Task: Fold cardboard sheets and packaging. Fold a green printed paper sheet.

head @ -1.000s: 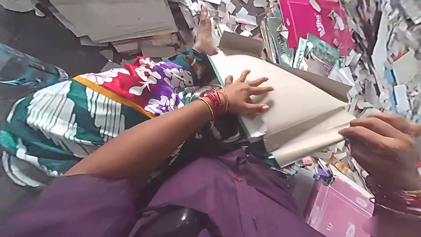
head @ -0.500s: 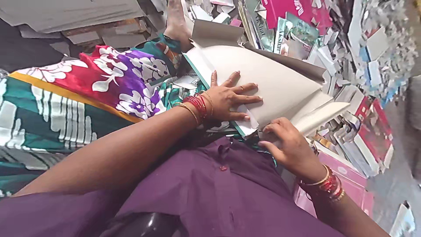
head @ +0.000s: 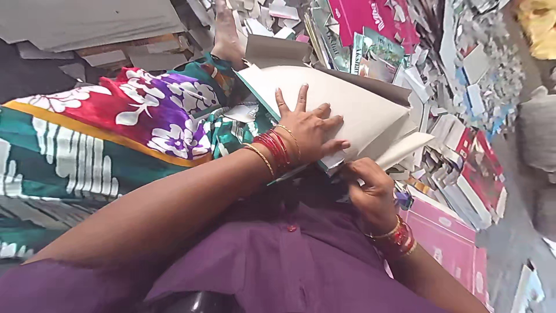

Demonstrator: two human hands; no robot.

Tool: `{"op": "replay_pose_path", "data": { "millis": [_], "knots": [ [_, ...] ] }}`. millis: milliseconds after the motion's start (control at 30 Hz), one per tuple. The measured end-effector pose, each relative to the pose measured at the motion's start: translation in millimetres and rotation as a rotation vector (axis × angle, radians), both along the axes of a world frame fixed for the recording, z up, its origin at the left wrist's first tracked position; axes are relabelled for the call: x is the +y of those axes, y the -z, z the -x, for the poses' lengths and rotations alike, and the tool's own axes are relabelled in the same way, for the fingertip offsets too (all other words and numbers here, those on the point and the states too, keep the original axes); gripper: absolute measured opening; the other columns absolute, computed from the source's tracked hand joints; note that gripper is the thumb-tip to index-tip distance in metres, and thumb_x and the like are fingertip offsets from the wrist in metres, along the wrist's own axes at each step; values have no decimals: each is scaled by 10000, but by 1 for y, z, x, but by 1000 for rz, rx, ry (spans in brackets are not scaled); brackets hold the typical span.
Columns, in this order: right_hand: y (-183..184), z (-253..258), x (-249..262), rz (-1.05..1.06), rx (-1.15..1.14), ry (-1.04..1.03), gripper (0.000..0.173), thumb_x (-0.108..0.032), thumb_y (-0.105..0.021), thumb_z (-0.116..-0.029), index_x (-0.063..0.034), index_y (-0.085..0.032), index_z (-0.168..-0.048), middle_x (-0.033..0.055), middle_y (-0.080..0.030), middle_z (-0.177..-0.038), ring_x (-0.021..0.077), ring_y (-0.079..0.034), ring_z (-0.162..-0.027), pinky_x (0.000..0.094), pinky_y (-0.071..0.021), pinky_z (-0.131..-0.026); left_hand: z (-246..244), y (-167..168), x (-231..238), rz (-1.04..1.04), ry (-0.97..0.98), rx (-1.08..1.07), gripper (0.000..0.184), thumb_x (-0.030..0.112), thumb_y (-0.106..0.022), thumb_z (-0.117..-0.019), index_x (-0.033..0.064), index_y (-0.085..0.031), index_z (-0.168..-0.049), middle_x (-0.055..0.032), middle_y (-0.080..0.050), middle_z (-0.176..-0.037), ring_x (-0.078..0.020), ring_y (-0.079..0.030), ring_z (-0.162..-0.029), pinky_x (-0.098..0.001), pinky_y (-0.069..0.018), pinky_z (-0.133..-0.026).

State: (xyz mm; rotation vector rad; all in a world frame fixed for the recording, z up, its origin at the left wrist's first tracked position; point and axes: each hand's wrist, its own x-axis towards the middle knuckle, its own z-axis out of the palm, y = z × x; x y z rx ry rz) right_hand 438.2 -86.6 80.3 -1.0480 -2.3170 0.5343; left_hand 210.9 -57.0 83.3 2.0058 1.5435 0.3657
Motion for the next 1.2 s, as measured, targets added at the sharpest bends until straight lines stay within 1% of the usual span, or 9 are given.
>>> {"op": "replay_pose_path", "data": {
  "millis": [100,200,333,467,800,900,1000,1133,1200],
  "knots": [
    [1,16,15,-40,25,-45,128,-13,-619,-883,0,-747,-883,88,-660,-844,122,-638,-814,254,-538,-726,-6,-9,7,91,-111,-79,714,734,-339,-986,367,-348,-1598,-29,-238,-1697,-468,22,-1556,-818,32,-1090],
    [-4,24,25,-55,-93,-133,122,-32,-614,-869,-8,-718,-810,94,-625,-779,178,-630,-731,308,-527,-633,0,-31,9,265,-122,-40,747,692,-446,-985,367,-249,-1628,-41,-107,-1725,-490,99,-1544,-805,37,-1104],
    [-5,21,28,-153,-133,-179,167,-27,-582,-867,-10,-667,-724,96,-595,-722,215,-613,-712,332,-500,-613,-15,-12,10,126,-153,-15,784,753,-489,-917,461,-252,-1605,-149,-94,-1715,-525,110,-1527,-832,32,-1071],
    [10,12,31,-288,-131,-203,185,-2,-585,-845,-2,-769,-843,122,-712,-792,242,-695,-776,355,-555,-678,-22,13,20,175,-101,-22,783,749,-516,-911,565,-160,-1584,-88,80,-1725,-524,167,-1517,-896,19,-1001],
    [29,3,21,-502,-132,-224,195,15,-561,-900,-35,-746,-867,101,-720,-824,259,-688,-877,351,-540,-800,-21,21,24,177,-105,5,789,740,-538,-905,583,-151,-1576,-61,122,-1722,-521,178,-1515,-905,25,-988],
    [23,11,13,-467,-228,-143,196,5,-560,-900,-30,-752,-926,128,-728,-890,284,-704,-910,395,-551,-814,-19,18,26,213,-103,-20,816,767,-546,-880,585,-155,-1574,-35,101,-1726,-497,157,-1529,-899,29,-998],
    [10,12,8,-257,-215,-151,279,-32,-529,-891,-2,-775,-1019,153,-738,-979,308,-700,-980,452,-546,-879,-16,17,25,231,-108,-56,801,767,-540,-883,588,-169,-1570,-20,86,-1728,-481,157,-1535,-896,40,-1000],
    [-13,0,19,2,-162,-265,322,-83,-523,-860,-7,-776,-1044,119,-745,-1012,218,-697,-994,354,-560,-890,-17,18,22,219,-106,-50,800,775,-536,-880,586,-178,-1570,-27,77,-1729,-488,149,-1534,-895,41,-1001],
    [-16,0,20,-2,-196,-286,314,-71,-527,-843,8,-758,-1041,131,-744,-1001,236,-707,-969,376,-564,-861,-18,16,23,228,-102,-35,833,789,-550,-861,588,-165,-1571,-32,80,-1729,-495,145,-1532,-901,38,-993]
  ]
}}
